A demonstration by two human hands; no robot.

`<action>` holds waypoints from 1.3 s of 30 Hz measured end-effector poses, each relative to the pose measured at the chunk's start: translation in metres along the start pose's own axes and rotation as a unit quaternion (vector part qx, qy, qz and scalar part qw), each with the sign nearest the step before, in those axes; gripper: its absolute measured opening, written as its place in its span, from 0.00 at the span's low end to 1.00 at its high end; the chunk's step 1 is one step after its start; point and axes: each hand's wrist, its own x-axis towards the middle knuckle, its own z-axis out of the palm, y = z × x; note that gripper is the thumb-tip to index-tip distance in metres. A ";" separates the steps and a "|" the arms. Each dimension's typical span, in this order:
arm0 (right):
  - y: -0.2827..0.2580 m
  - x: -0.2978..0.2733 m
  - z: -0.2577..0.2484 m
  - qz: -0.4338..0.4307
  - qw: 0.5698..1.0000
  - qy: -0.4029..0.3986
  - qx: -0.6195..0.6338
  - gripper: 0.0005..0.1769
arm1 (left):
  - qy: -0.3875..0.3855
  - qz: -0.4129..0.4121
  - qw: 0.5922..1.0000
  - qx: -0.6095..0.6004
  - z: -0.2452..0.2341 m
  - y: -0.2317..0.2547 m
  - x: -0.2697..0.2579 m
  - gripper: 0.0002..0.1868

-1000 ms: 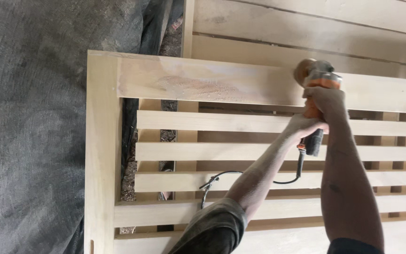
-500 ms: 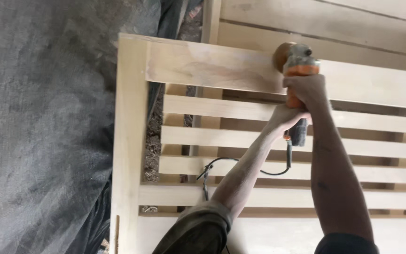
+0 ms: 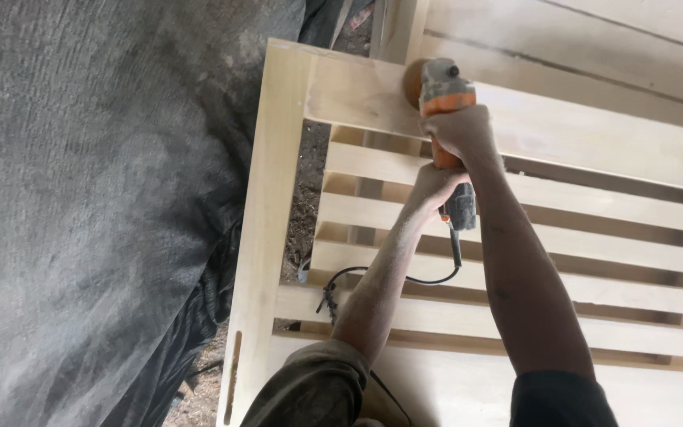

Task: The person uses a power sander to smooth the surface of a wooden headboard or bench back, then removes the sanding disc and inspects the equipment by hand.

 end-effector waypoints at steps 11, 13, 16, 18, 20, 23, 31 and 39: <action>-0.027 -0.017 0.035 -0.051 0.997 -0.006 -0.052 0.28 | 0.037 0.053 0.992 -0.110 -0.041 -0.013 -0.003 0.27; -0.012 -0.011 0.025 -0.041 0.997 -0.007 -0.065 0.31 | 0.029 0.051 0.994 -0.094 -0.023 -0.025 0.008 0.28; 0.024 -0.002 -0.004 0.005 0.998 -0.011 -0.058 0.30 | 0.016 0.033 0.998 -0.056 0.017 -0.049 0.025 0.30; 0.052 0.007 -0.029 0.034 0.997 0.005 -0.071 0.31 | 0.007 0.012 1.000 -0.014 0.048 -0.061 0.033 0.30; 0.090 0.010 -0.054 -0.002 0.997 0.026 -0.071 0.26 | -0.006 -0.015 0.999 0.033 0.080 -0.076 0.036 0.28; 0.131 0.017 -0.090 0.023 0.998 0.047 -0.036 0.25 | -0.044 -0.019 0.997 0.062 0.124 -0.097 0.038 0.25; 0.167 0.000 -0.130 0.099 0.990 0.090 0.052 0.23 | -0.111 -0.015 0.983 0.145 0.165 -0.097 0.035 0.23; 0.104 0.000 -0.047 0.008 0.999 0.038 -0.017 0.25 | -0.040 0.041 0.998 0.020 0.074 -0.078 0.010 0.29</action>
